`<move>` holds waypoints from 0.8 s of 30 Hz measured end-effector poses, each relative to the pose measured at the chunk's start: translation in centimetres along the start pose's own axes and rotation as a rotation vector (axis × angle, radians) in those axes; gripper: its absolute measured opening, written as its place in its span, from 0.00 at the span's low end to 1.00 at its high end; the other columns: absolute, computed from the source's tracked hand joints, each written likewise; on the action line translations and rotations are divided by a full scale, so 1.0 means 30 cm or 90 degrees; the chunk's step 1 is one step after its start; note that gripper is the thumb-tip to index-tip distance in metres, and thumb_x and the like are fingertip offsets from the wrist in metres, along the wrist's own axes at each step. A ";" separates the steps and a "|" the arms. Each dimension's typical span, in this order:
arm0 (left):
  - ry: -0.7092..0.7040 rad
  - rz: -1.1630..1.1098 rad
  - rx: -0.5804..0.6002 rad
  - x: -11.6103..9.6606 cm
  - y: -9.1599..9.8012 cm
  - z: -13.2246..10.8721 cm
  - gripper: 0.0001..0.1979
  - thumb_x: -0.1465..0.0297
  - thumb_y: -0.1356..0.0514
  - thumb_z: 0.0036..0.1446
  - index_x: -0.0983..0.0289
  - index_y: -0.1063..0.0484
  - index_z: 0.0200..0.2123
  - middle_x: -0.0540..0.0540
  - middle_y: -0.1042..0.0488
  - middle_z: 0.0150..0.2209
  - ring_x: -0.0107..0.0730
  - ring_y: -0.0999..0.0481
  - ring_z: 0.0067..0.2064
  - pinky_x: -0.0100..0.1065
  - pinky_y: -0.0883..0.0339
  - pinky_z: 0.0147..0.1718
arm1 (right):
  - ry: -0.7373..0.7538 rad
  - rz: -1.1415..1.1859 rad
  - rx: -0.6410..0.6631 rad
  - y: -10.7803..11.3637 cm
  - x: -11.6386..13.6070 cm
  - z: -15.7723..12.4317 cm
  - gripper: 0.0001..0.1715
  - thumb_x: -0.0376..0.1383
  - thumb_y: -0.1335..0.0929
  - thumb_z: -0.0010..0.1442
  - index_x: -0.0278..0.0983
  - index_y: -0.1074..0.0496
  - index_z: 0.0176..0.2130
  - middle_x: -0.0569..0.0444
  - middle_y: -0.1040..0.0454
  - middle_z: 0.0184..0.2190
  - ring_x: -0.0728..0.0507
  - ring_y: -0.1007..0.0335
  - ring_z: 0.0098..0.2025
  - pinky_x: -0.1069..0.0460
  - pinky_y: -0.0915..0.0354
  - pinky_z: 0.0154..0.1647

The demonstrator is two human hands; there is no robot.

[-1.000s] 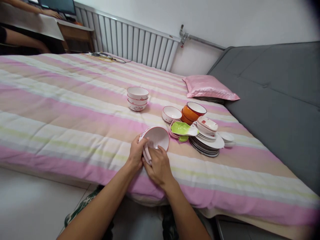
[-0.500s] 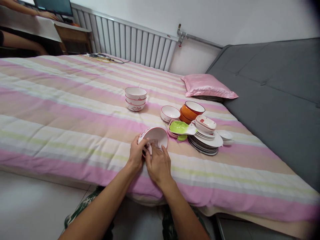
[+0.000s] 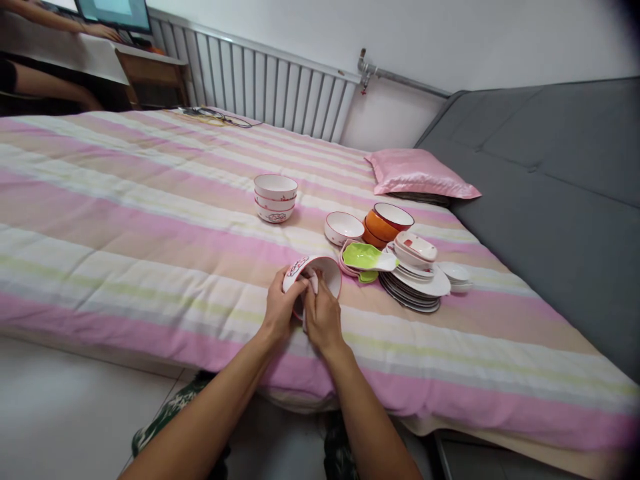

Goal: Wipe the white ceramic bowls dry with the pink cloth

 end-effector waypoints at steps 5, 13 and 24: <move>-0.007 0.012 0.000 0.002 0.002 0.001 0.20 0.66 0.37 0.45 0.63 0.29 0.44 0.54 0.26 0.41 0.33 0.28 0.42 0.31 0.35 0.42 | 0.026 0.072 0.017 0.006 0.030 0.009 0.24 0.35 0.46 0.67 0.37 0.37 0.59 0.46 0.28 0.53 0.43 0.35 0.58 0.45 0.37 0.57; 0.016 -0.021 0.004 0.012 0.004 0.003 0.20 0.64 0.36 0.46 0.65 0.30 0.43 0.52 0.27 0.35 0.28 0.28 0.34 0.28 0.35 0.33 | 0.035 0.099 0.114 -0.008 0.027 -0.001 0.18 0.34 0.39 0.60 0.35 0.31 0.49 0.49 0.24 0.41 0.43 0.27 0.41 0.51 0.33 0.43; 0.040 -0.053 0.000 0.007 -0.006 0.000 0.21 0.64 0.35 0.44 0.64 0.31 0.43 0.52 0.26 0.33 0.28 0.27 0.30 0.29 0.35 0.30 | 0.093 -0.169 0.137 0.001 0.013 -0.020 0.12 0.27 0.38 0.52 0.37 0.28 0.34 0.51 0.24 0.30 0.43 0.30 0.34 0.51 0.39 0.42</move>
Point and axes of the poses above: each hand's wrist, its own z-axis towards the middle knuckle, its own y-axis out of the back of the hand, x = y × z, the point moved 8 cm from there along z, towards the middle knuckle
